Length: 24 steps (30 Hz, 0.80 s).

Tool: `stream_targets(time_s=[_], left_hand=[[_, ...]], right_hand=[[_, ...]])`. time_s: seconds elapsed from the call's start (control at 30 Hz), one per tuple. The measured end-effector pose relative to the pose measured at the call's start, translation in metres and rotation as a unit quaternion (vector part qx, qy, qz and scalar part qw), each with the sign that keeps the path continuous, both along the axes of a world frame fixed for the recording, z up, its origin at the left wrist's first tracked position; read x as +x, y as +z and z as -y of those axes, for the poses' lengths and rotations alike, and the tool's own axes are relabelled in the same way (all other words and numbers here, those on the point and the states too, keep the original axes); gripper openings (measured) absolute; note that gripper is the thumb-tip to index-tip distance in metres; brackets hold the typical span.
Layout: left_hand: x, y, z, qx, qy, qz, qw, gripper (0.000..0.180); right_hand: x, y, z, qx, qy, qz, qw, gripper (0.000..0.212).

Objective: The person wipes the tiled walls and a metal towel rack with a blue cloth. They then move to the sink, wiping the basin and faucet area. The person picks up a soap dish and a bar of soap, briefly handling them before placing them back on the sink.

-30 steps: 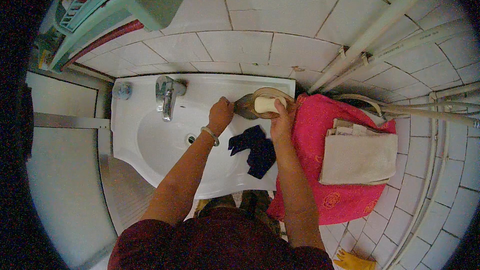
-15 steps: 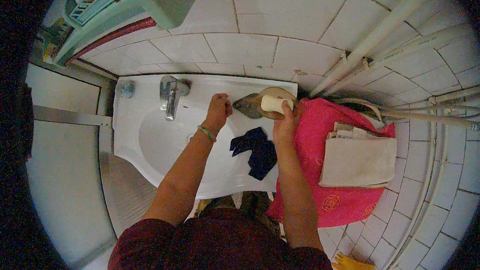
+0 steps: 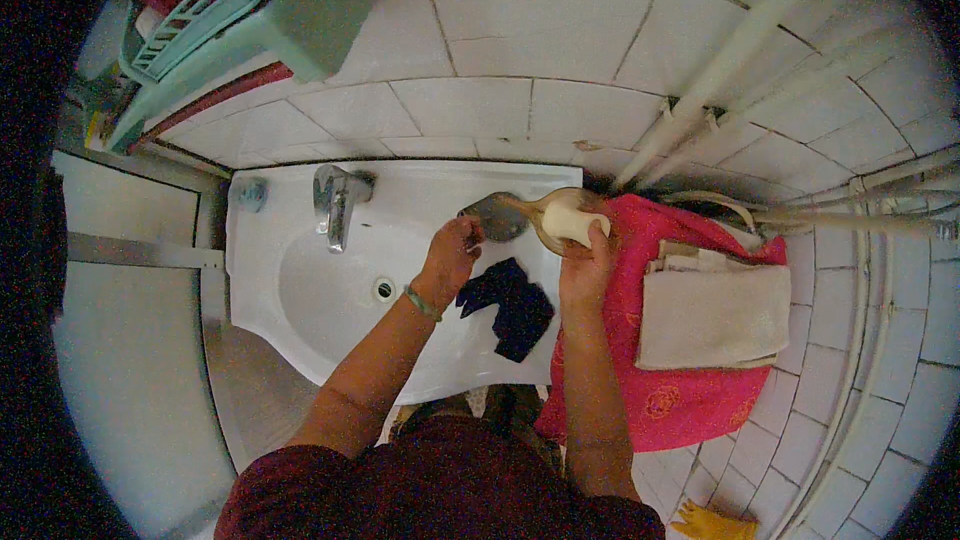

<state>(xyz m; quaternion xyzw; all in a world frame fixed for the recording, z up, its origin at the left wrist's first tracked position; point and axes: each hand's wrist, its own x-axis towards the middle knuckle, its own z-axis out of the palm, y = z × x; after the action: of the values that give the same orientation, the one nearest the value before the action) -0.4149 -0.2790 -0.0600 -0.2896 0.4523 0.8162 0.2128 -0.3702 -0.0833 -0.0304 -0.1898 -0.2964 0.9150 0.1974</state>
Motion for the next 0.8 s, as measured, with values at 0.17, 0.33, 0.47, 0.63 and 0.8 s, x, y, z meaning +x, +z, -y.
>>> stream_targets(time_s=[0.17,0.33,0.47,0.63,0.8], left_hand=[[0.031,-0.004,-0.037,0.042,-0.027,0.019,0.999,0.011],[0.019,-0.013,-0.068,0.021,-0.089,-0.043,0.995,0.012],[0.017,-0.010,-0.077,0.010,-0.053,-0.032,0.998,0.022],[0.015,-0.012,-0.069,-0.103,-0.077,-0.187,0.974,0.029],[0.023,-0.012,-0.032,-0.288,0.055,-0.151,0.944,0.029]], right_hand=[[0.011,-0.001,-0.011,-0.001,-0.022,0.004,1.000,0.033],[0.018,0.011,-0.020,-0.001,-0.034,-0.001,0.999,0.033],[0.021,0.026,-0.019,0.018,-0.065,0.015,0.998,0.035],[0.026,0.014,-0.026,0.003,-0.060,0.008,0.998,0.036],[0.028,0.016,-0.021,-0.017,-0.048,0.007,0.999,0.035]])
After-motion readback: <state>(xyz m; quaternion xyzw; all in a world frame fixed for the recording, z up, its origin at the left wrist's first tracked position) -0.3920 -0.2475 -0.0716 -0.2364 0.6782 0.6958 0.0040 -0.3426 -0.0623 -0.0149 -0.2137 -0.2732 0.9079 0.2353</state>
